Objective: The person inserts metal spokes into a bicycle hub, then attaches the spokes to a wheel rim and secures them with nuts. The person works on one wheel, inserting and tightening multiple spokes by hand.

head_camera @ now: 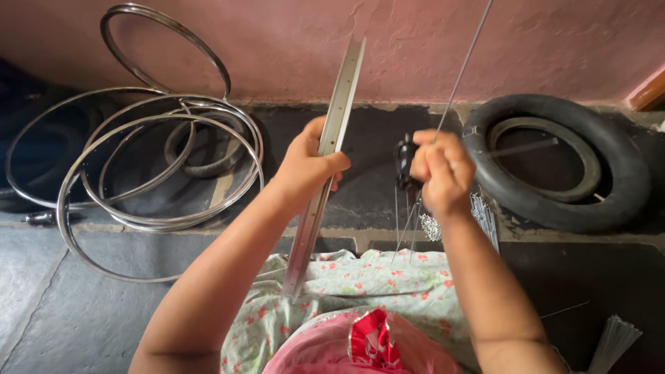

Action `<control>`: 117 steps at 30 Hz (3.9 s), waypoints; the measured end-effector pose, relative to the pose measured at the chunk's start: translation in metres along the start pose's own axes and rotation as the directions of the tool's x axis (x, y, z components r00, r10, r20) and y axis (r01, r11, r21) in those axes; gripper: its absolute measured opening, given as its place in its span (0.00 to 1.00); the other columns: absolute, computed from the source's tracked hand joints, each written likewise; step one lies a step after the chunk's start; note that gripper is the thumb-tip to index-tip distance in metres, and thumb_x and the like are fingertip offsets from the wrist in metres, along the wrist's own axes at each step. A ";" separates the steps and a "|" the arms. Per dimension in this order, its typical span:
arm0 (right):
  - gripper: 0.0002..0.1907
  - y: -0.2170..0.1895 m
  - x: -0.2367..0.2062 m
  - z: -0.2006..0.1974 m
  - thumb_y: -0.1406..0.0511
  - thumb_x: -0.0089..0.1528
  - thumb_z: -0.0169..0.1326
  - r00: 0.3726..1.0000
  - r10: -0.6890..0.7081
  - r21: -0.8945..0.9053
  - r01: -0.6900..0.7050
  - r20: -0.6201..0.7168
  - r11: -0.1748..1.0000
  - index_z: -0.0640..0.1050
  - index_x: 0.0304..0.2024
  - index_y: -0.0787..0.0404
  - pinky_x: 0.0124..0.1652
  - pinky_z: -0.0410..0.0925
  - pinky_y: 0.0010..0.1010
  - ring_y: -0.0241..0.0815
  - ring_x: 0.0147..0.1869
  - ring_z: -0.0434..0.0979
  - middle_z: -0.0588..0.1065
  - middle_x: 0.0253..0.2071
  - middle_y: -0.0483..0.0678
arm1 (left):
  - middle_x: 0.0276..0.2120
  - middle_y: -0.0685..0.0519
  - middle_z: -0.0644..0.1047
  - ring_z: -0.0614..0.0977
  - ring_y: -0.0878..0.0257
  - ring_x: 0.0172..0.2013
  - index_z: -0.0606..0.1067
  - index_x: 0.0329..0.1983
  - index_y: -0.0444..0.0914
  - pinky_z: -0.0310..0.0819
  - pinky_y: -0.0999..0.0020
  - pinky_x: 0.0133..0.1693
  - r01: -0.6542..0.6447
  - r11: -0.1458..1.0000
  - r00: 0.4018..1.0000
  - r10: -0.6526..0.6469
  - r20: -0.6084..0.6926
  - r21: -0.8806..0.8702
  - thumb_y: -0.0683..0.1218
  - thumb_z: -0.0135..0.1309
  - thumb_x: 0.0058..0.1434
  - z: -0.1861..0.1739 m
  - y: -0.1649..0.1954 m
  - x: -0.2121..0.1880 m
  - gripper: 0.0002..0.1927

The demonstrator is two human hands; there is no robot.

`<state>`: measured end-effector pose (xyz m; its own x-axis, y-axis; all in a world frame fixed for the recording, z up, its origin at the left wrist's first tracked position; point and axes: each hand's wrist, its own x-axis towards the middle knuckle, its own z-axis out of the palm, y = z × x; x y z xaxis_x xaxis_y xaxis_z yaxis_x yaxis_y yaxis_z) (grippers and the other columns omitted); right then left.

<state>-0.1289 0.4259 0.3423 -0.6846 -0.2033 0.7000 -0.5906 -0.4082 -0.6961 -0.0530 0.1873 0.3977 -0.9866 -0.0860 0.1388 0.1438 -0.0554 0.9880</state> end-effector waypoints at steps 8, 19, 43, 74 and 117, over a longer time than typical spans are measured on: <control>0.11 -0.006 0.062 -0.002 0.65 0.77 0.45 0.988 -0.152 -0.091 0.155 0.040 0.984 0.75 0.55 0.67 0.27 0.54 0.21 0.27 0.25 0.58 0.65 0.27 0.42 | 0.36 0.56 0.76 0.75 0.73 0.32 0.72 0.60 0.30 0.72 0.76 0.34 -0.314 0.935 0.923 0.341 -0.178 0.162 0.38 0.56 0.52 0.009 -0.035 0.005 0.29; 0.12 0.101 -0.016 0.008 0.66 0.74 0.43 0.994 0.036 -0.138 -0.050 -0.102 0.989 0.75 0.53 0.66 0.30 0.58 0.20 0.27 0.30 0.61 0.65 0.28 0.40 | 0.36 0.59 0.75 0.74 0.75 0.30 0.68 0.64 0.30 0.69 0.79 0.31 -0.354 0.931 0.920 0.332 -0.208 -0.083 0.35 0.53 0.54 0.021 -0.090 -0.057 0.31; 0.08 0.121 0.037 0.008 0.65 0.75 0.42 0.864 -0.492 -0.070 0.487 -0.106 0.871 0.72 0.48 0.61 0.33 0.61 0.24 0.29 0.31 0.63 0.67 0.31 0.43 | 0.22 0.56 0.78 0.78 0.72 0.21 0.71 0.58 0.26 0.73 0.76 0.26 -0.461 0.824 0.820 0.537 -0.195 0.330 0.35 0.57 0.51 0.025 -0.122 -0.107 0.29; 0.13 0.158 -0.070 -0.026 0.75 0.67 0.49 0.978 -0.138 -0.779 -0.038 -0.158 0.625 0.79 0.52 0.65 0.36 0.70 0.28 0.39 0.34 0.77 0.78 0.37 0.50 | 0.39 0.45 0.80 0.78 0.69 0.27 0.62 0.57 0.29 0.74 0.72 0.30 -0.676 0.737 0.736 0.675 0.047 0.010 0.29 0.54 0.58 0.016 -0.287 -0.138 0.25; 0.12 0.151 -0.040 0.060 0.74 0.71 0.46 0.983 -0.172 -0.577 0.106 -0.061 0.810 0.76 0.55 0.66 0.37 0.69 0.25 0.32 0.37 0.73 0.77 0.41 0.50 | 0.47 0.45 0.74 0.77 0.56 0.45 0.63 0.67 0.35 0.74 0.62 0.47 -0.339 0.937 0.934 0.346 -0.091 0.085 0.39 0.63 0.50 0.003 -0.024 0.038 0.40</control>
<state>-0.1654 0.3185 0.2188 -0.5974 -0.0755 0.7984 -0.7974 0.1619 -0.5813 -0.0939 0.1882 0.3796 -0.8645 -0.1901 0.4654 0.4626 0.0613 0.8844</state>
